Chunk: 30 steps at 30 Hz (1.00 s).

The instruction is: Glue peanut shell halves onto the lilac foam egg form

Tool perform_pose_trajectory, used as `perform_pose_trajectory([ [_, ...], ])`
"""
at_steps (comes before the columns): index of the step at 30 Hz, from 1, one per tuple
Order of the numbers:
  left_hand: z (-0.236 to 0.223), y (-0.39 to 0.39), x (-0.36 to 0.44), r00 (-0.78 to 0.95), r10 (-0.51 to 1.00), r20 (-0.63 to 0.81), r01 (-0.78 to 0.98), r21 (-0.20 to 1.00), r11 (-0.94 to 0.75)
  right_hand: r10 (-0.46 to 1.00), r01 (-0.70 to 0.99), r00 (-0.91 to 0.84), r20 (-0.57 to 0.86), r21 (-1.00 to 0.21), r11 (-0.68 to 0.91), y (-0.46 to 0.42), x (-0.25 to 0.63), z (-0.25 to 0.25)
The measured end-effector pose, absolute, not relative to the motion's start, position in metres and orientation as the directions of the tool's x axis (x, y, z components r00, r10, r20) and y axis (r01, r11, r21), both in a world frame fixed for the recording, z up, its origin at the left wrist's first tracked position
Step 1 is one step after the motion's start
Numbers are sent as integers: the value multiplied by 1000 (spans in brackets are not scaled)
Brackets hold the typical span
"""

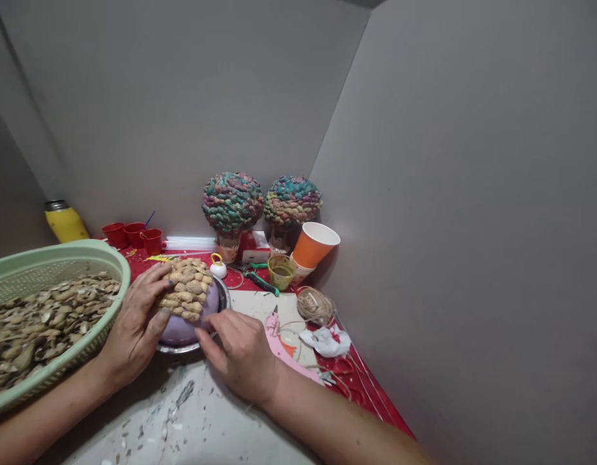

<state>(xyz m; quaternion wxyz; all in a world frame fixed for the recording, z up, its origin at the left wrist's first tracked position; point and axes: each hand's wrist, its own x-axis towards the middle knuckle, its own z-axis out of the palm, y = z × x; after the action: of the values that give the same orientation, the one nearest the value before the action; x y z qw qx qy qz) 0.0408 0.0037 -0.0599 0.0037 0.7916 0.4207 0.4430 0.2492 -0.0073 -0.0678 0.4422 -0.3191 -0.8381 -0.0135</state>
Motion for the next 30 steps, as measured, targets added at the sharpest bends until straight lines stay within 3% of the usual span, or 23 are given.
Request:
perform_pose_trajectory([
  [6, -61, 4, 40, 247, 665, 705, 649, 389, -654, 488, 501, -311, 816, -295, 813, -8, 251, -63],
  [15, -62, 2, 40, 250, 679, 690, 654, 397, -644, 270, 422, -429, 862, -73, 904, 5, 241, -61],
  [21, -63, 1, 40, 249, 684, 686, 658, 398, -639, 250, 444, -483, 839, -12, 896, 5, 242, -58],
  [30, -66, 3, 40, 248, 679, 692, 660, 392, -641, 271, 456, -473, 838, -30, 889, 6, 239, -59],
])
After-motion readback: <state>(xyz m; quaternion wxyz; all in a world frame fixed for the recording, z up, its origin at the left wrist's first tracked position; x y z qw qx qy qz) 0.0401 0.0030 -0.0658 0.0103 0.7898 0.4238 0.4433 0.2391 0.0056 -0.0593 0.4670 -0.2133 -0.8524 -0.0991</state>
